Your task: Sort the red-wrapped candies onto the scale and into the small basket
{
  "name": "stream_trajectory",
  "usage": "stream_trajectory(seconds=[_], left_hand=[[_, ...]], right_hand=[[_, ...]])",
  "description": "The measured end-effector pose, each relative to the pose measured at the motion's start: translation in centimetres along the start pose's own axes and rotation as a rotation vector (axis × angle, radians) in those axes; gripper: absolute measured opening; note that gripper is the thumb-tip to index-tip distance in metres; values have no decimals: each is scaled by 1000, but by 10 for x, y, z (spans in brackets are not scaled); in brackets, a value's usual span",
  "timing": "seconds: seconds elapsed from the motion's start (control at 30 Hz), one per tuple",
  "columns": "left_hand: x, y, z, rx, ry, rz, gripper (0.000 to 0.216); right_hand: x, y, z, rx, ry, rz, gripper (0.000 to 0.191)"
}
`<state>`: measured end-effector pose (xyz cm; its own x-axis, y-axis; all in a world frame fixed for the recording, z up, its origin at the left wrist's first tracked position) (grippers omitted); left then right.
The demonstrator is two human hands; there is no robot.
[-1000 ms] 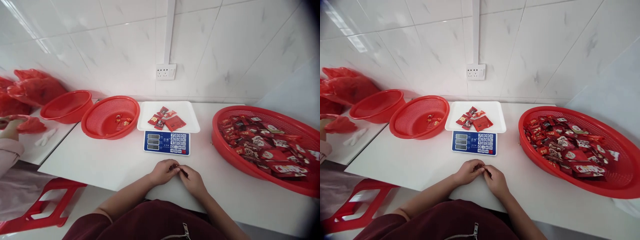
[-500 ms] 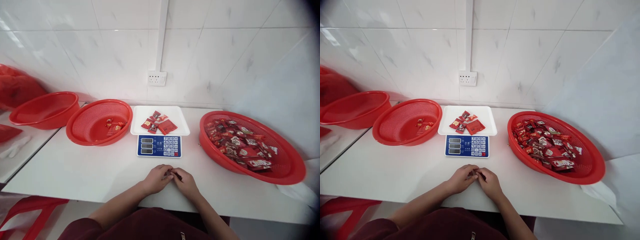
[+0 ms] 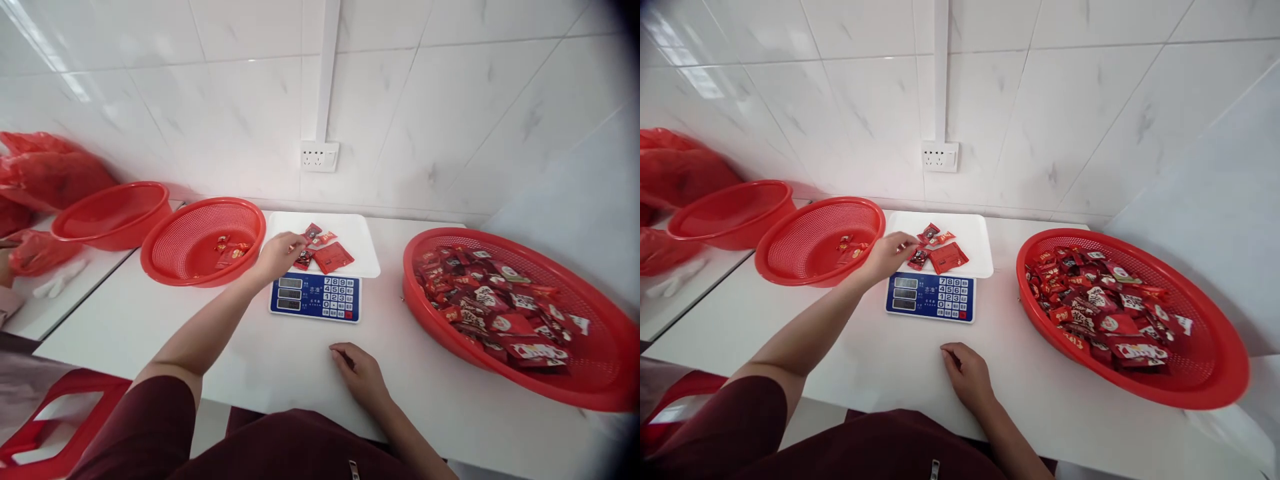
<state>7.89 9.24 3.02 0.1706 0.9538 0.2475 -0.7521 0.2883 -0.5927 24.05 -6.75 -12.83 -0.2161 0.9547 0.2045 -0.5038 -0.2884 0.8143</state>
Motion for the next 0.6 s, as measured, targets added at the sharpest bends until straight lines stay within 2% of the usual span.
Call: stream_trajectory(seconds=[0.07,0.13,0.23,0.3,0.6], left_hand=[[25,-8,-7,118,20,-6,20],[43,-18,-25,264,80,-26,22],[60,-29,-57,475,192,-38,28],[68,-35,-69,550,222,-31,29],[88,-39,-91,660,263,24,18]], right_hand=[[-1,-3,-1,16,2,-9,29],[-2,-5,-1,33,7,-18,29],[-3,-7,-3,54,24,-30,29],[-3,-7,-4,69,41,-35,30],[-2,-7,-8,104,92,-34,28]])
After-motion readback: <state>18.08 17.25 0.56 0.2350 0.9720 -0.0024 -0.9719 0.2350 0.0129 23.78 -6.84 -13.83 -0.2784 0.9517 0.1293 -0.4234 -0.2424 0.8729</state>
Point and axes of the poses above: each hand's wrist, its own x-axis towards the middle knuckle, its own z-axis out of the back of the hand, y = z × x, the point moved 10 cm from there along x, towards the middle knuckle, and after that the axes turned 12 degrees about z, right-handed, at the moved point
